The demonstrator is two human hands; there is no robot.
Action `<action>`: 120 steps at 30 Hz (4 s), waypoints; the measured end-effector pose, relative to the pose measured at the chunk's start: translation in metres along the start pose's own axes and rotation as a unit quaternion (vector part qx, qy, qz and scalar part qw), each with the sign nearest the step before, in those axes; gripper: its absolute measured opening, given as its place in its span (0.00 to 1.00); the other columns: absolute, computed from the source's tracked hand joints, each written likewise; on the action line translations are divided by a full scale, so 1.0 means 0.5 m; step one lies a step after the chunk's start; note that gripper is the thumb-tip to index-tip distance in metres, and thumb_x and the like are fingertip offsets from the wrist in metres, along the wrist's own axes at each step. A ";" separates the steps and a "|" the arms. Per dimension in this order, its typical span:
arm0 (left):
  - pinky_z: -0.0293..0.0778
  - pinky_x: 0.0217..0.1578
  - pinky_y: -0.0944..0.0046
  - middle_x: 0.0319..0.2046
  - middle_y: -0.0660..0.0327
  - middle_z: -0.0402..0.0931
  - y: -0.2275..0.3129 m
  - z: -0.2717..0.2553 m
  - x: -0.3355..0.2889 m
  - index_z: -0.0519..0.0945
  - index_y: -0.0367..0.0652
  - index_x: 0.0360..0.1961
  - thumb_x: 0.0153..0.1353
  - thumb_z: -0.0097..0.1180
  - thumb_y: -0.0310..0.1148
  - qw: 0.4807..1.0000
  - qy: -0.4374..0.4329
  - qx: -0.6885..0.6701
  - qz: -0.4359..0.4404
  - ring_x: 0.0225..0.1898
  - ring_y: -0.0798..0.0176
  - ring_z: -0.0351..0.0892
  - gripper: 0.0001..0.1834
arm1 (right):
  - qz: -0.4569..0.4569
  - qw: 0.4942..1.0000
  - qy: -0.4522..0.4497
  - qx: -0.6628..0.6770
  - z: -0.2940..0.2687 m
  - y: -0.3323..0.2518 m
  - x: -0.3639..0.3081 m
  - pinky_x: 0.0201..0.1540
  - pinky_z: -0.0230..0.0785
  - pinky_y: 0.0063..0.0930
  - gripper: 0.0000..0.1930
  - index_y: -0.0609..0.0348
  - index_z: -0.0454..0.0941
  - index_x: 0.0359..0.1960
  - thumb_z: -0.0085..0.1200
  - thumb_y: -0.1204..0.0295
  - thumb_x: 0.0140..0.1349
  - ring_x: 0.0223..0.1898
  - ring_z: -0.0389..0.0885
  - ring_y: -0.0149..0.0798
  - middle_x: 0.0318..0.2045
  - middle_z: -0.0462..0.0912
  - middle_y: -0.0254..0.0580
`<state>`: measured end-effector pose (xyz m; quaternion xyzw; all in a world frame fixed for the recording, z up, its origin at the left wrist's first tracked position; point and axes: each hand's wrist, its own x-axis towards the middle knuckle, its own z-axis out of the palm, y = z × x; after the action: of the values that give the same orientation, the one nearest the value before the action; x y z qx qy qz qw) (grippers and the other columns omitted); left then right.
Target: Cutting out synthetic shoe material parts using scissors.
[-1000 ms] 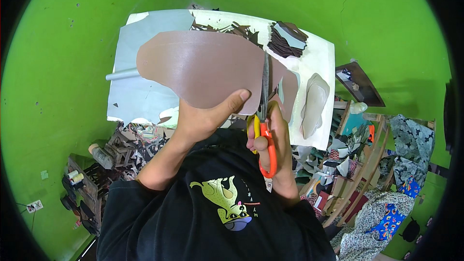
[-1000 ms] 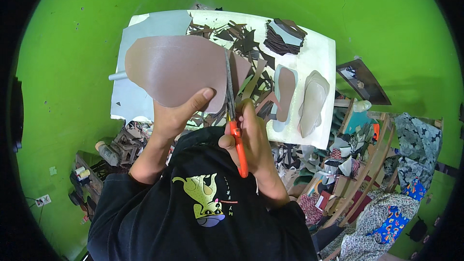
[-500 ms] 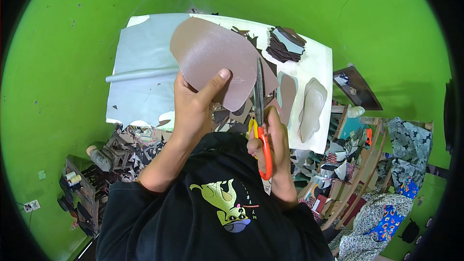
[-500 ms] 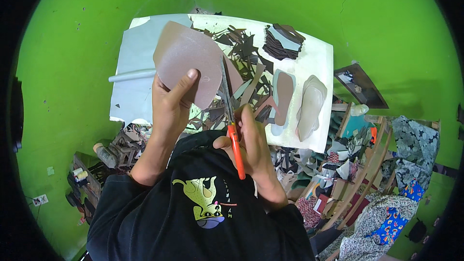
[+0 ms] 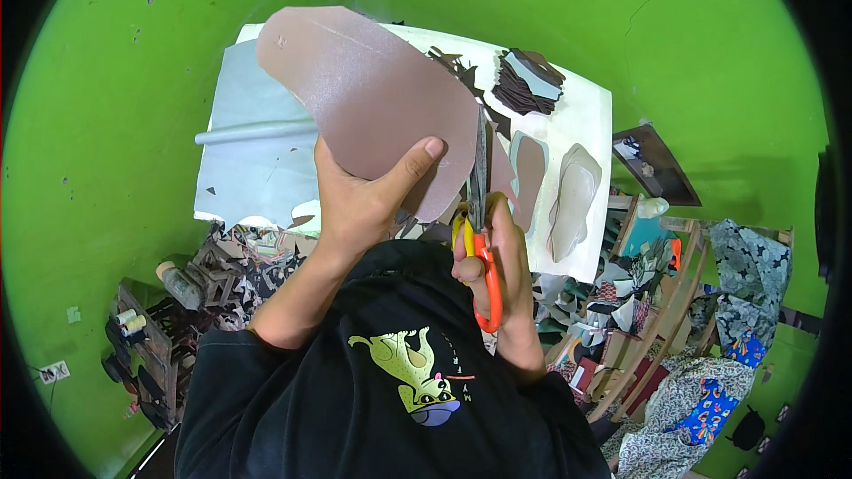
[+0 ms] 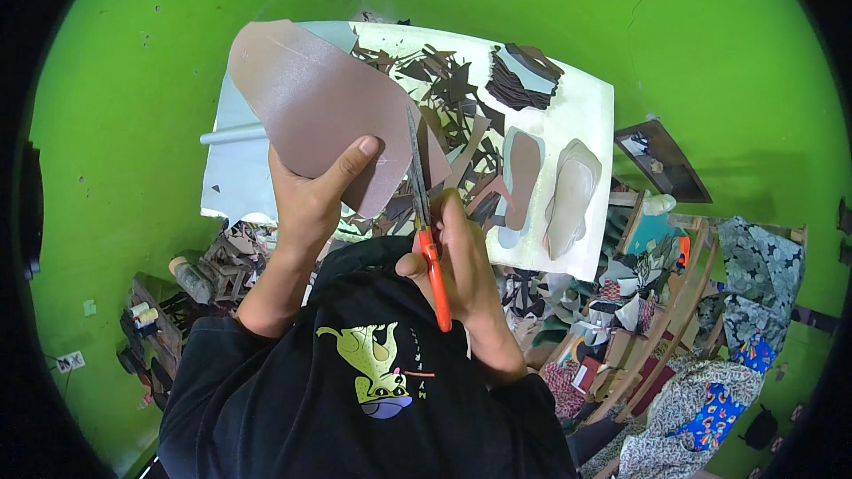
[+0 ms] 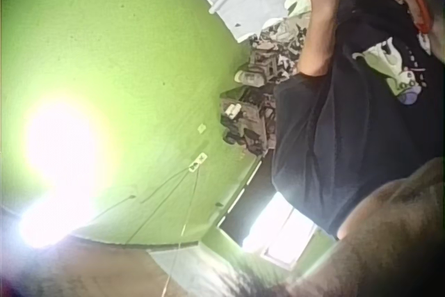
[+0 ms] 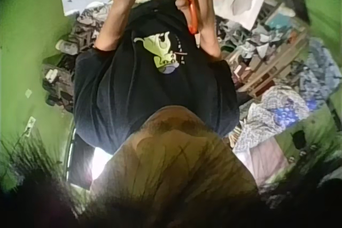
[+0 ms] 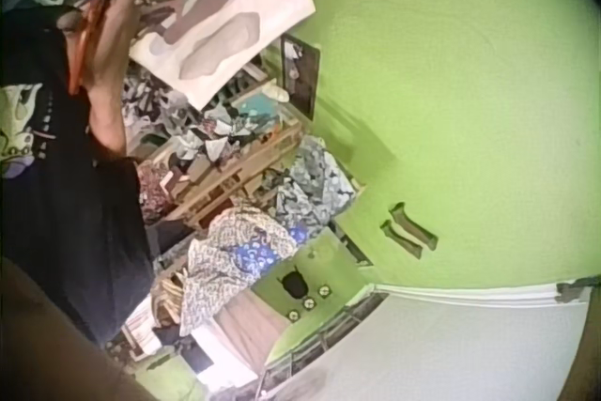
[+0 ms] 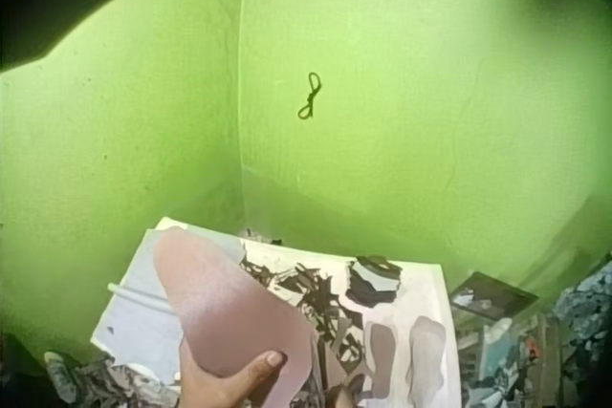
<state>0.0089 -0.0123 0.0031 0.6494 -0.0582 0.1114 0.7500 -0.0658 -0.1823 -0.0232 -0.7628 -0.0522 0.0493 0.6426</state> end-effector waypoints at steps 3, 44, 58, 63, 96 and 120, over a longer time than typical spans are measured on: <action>0.74 0.39 0.67 0.34 0.60 0.81 0.004 -0.008 0.005 0.79 0.34 0.41 0.55 0.70 0.27 1.000 -0.022 -0.004 -0.008 0.36 0.68 0.79 0.15 | -0.005 1.000 -0.005 0.000 -0.003 0.010 -0.002 0.22 0.60 0.25 0.40 0.62 0.60 0.33 0.60 0.33 0.52 0.18 0.67 0.29 0.17 0.68 0.36; 0.69 0.57 0.59 0.52 0.53 0.73 0.006 -0.077 0.051 0.59 0.34 0.64 0.56 0.68 0.26 0.997 -0.063 0.040 -0.034 0.55 0.61 0.74 0.39 | 0.035 0.996 -0.067 0.047 0.006 0.023 0.017 0.22 0.60 0.24 0.43 0.64 0.63 0.37 0.60 0.31 0.49 0.18 0.68 0.29 0.17 0.69 0.36; 0.65 0.61 0.57 0.57 0.51 0.70 0.017 -0.071 0.031 0.55 0.34 0.69 0.56 0.67 0.26 0.992 -0.114 0.048 -0.015 0.60 0.58 0.69 0.43 | 0.056 0.991 -0.043 0.116 0.033 0.001 -0.001 0.25 0.63 0.23 0.46 0.65 0.63 0.41 0.58 0.28 0.47 0.22 0.70 0.27 0.21 0.71 0.35; 0.65 0.61 0.56 0.58 0.51 0.69 0.022 -0.074 0.019 0.55 0.34 0.69 0.56 0.66 0.25 0.992 -0.110 0.057 -0.016 0.61 0.59 0.68 0.43 | 0.045 0.993 -0.040 0.103 0.030 0.009 0.000 0.28 0.67 0.24 0.52 0.68 0.63 0.47 0.55 0.24 0.44 0.24 0.73 0.29 0.23 0.72 0.36; 0.60 0.65 0.54 0.63 0.47 0.64 0.030 -0.085 -0.032 0.49 0.33 0.72 0.55 0.66 0.25 0.996 -0.055 0.072 0.027 0.66 0.55 0.63 0.48 | 0.032 0.996 -0.073 0.043 0.025 -0.005 -0.010 0.27 0.70 0.26 0.49 0.65 0.63 0.38 0.58 0.25 0.42 0.23 0.77 0.33 0.22 0.73 0.38; 0.60 0.65 0.57 0.63 0.50 0.65 0.046 -0.080 -0.027 0.49 0.34 0.73 0.53 0.69 0.25 0.991 -0.123 0.053 -0.026 0.65 0.57 0.64 0.51 | -0.025 0.996 -0.085 0.010 -0.009 -0.011 -0.005 0.23 0.61 0.25 0.42 0.65 0.63 0.39 0.64 0.34 0.48 0.19 0.67 0.28 0.18 0.68 0.36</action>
<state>-0.0120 0.0291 0.0161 0.6984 -0.1272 0.0142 0.7042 -0.0680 -0.1861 -0.0172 -0.7478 -0.1250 0.0986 0.6445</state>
